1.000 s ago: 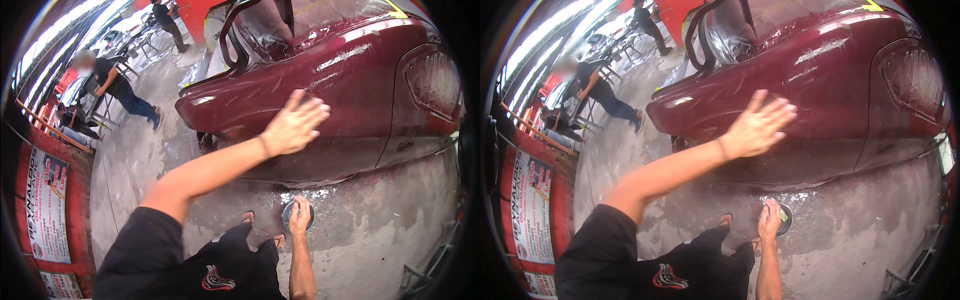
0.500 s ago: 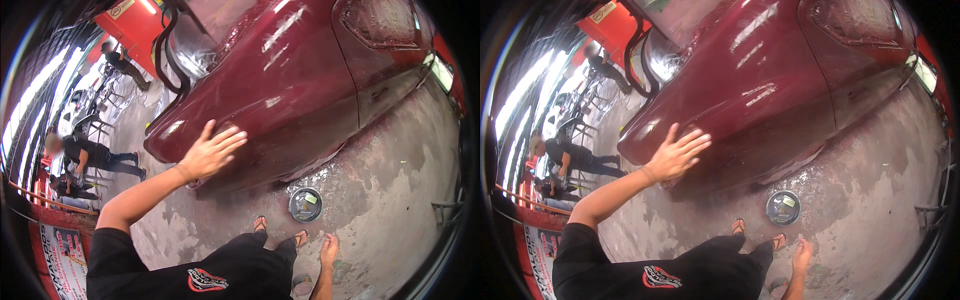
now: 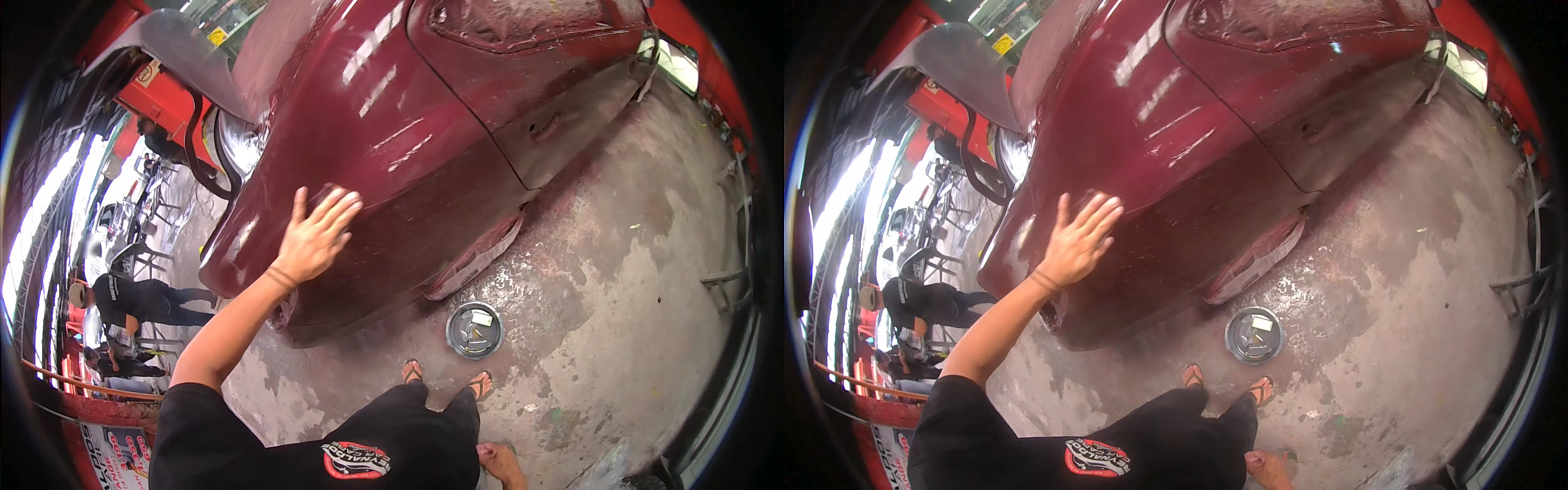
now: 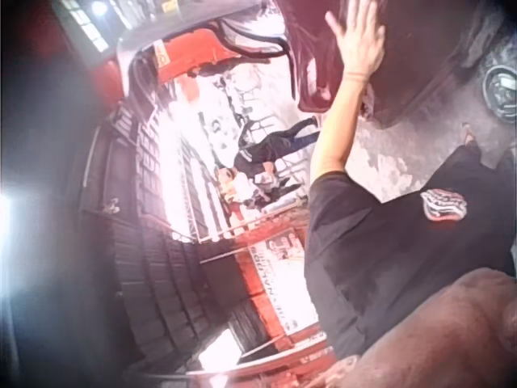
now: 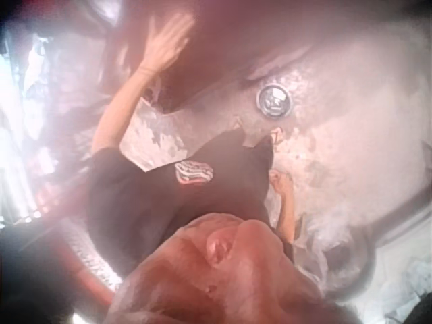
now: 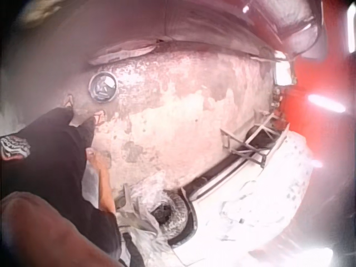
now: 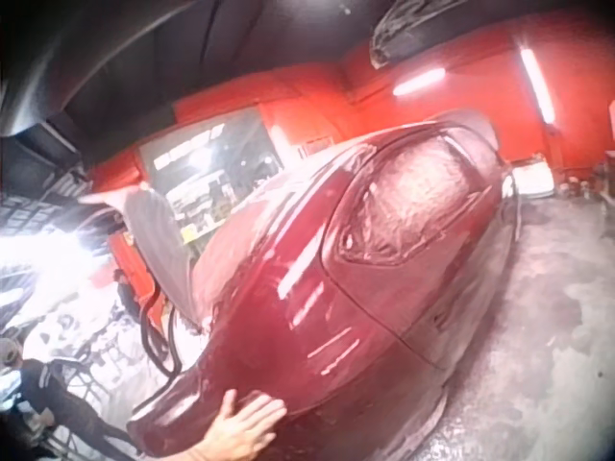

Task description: The person sands the surface of a maroon car bumper using a sanding block and water. They repeatedly dip the block into a bucket of water and rub it across the bumper's curves and edges to smooth the surface.

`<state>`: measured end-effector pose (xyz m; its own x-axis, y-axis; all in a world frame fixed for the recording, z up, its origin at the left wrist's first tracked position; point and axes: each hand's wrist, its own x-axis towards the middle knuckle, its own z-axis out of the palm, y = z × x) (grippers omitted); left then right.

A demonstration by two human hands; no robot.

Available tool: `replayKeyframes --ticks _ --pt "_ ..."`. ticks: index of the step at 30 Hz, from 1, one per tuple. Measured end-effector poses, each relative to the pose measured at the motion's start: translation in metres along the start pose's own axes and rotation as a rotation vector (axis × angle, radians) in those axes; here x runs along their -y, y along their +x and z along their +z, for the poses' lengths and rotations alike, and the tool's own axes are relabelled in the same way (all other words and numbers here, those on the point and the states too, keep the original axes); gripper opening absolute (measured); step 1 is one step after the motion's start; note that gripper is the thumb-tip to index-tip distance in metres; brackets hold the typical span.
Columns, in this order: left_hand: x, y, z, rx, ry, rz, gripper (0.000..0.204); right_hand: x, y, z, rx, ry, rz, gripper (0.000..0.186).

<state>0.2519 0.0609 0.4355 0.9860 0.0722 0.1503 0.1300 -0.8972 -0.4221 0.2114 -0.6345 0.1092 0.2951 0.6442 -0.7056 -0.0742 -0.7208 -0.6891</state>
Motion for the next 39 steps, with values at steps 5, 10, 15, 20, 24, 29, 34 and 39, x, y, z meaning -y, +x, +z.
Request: replayKeyframes --ticks 5,10,15,20,24,29,34,39 --pt "-0.009 0.024 -0.002 0.054 0.071 -0.103 0.064 -0.010 -0.038 -0.053 0.017 0.522 0.101 0.028" --pt "-0.032 0.055 0.016 -0.018 0.055 -0.183 0.066 0.067 -0.046 -0.138 -0.237 0.511 -0.018 0.028" --pt "-0.035 0.047 0.017 -0.028 0.019 -0.205 0.067 0.164 -0.050 -0.182 -0.288 0.402 -0.234 0.027" --pt "-0.030 0.040 0.020 -0.048 0.018 -0.218 0.067 0.248 -0.048 -0.185 -0.230 0.293 -0.384 0.027" --pt "-0.027 0.046 0.021 -0.086 -0.068 -0.197 0.067 0.309 -0.051 -0.174 -0.191 0.193 -0.482 0.027" --pt "-0.023 0.031 0.033 -0.117 -0.121 -0.226 0.068 0.366 -0.054 -0.159 -0.114 0.069 -0.581 0.027" --pt "-0.014 0.025 0.038 -0.155 -0.120 -0.208 0.069 0.394 -0.050 -0.141 -0.093 0.035 -0.555 0.027" --pt "-0.015 0.044 0.041 -0.226 -0.152 -0.147 0.069 0.405 -0.060 -0.136 -0.132 0.003 -0.529 0.027"
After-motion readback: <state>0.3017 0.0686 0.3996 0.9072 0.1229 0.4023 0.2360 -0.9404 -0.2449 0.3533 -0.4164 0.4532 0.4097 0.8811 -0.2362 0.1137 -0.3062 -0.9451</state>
